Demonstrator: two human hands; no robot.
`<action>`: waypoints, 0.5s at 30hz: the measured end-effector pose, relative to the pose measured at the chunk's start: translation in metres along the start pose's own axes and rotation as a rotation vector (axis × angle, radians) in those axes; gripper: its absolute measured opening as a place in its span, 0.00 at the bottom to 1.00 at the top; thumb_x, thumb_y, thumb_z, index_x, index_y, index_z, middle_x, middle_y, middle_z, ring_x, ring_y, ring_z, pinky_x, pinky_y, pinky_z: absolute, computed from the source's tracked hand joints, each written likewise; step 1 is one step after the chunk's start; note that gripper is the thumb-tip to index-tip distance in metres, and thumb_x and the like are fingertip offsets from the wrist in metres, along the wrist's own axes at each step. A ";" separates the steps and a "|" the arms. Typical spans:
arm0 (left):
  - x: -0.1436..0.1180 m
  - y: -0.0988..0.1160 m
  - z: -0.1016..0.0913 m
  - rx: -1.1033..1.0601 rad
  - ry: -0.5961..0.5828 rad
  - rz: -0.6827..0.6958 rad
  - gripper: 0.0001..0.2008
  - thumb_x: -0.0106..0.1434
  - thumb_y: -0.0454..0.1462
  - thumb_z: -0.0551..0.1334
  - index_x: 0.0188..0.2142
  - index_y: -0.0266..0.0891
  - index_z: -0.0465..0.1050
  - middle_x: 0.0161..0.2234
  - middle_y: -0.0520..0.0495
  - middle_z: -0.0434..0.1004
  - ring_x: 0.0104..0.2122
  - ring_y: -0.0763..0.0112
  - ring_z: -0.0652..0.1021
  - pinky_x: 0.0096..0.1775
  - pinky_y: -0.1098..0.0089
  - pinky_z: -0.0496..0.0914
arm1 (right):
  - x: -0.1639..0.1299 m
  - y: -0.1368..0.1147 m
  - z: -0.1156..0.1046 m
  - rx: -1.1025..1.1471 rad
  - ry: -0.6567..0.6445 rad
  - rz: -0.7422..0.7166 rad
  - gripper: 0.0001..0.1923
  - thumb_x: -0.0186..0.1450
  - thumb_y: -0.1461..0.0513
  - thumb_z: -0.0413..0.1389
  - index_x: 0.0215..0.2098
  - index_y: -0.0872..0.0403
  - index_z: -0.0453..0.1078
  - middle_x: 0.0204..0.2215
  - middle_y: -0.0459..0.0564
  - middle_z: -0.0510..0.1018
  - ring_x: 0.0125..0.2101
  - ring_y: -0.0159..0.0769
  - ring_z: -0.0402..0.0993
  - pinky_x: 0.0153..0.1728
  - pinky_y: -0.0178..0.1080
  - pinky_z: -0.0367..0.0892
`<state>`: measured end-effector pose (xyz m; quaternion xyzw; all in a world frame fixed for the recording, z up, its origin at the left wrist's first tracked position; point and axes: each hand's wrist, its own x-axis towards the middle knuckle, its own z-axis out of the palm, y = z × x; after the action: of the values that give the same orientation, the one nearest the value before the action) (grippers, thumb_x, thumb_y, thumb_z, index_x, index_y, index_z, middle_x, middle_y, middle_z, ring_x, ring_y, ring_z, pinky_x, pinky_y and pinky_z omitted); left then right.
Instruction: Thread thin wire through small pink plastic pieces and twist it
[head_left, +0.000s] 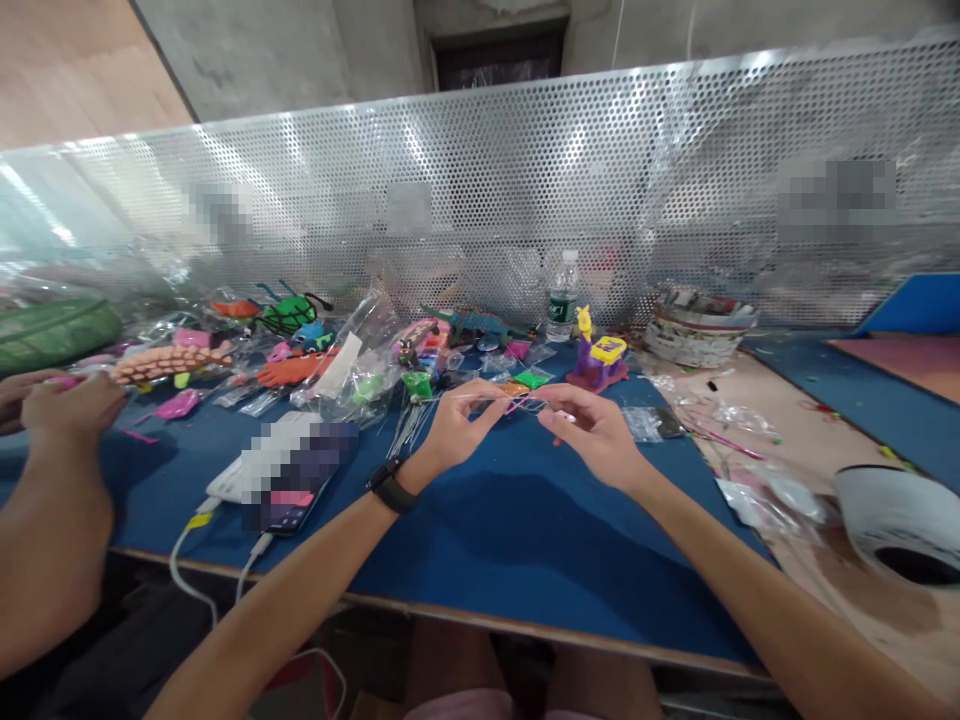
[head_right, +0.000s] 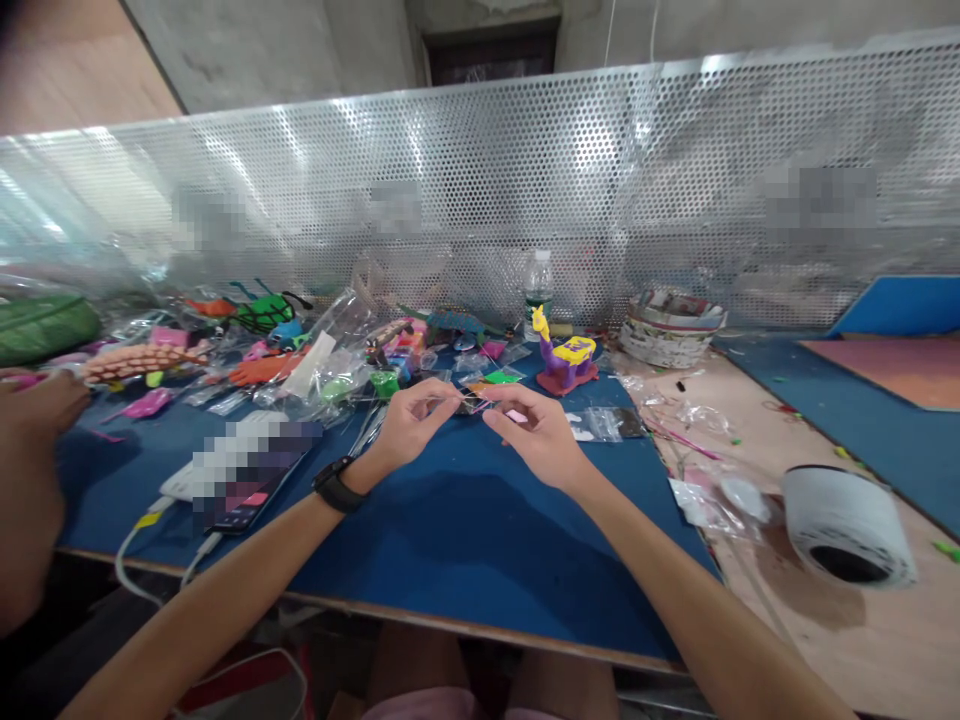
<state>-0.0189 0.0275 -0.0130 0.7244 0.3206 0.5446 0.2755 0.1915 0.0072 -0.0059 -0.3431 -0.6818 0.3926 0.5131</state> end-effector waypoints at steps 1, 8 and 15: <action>0.000 -0.001 0.001 -0.091 -0.022 -0.077 0.12 0.64 0.45 0.65 0.36 0.38 0.79 0.36 0.44 0.81 0.37 0.67 0.78 0.45 0.64 0.72 | -0.001 -0.001 0.000 0.023 -0.011 0.003 0.16 0.61 0.52 0.63 0.46 0.48 0.77 0.36 0.48 0.80 0.29 0.33 0.74 0.24 0.34 0.72; -0.006 -0.011 0.009 -0.446 -0.186 -0.352 0.18 0.55 0.51 0.71 0.34 0.38 0.81 0.37 0.43 0.83 0.40 0.63 0.81 0.48 0.60 0.73 | 0.000 -0.008 0.002 0.106 0.009 0.019 0.19 0.62 0.47 0.60 0.45 0.50 0.76 0.36 0.49 0.79 0.30 0.33 0.74 0.21 0.33 0.71; -0.004 -0.016 -0.005 -0.513 -0.569 -0.450 0.17 0.55 0.46 0.73 0.42 0.41 0.82 0.46 0.40 0.82 0.48 0.59 0.80 0.53 0.58 0.71 | 0.002 -0.008 0.000 0.103 -0.012 0.075 0.20 0.64 0.46 0.56 0.43 0.51 0.76 0.32 0.49 0.79 0.25 0.29 0.73 0.20 0.32 0.72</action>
<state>-0.0275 0.0349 -0.0263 0.6657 0.2364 0.3119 0.6354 0.1905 0.0050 0.0017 -0.3391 -0.6506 0.4482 0.5107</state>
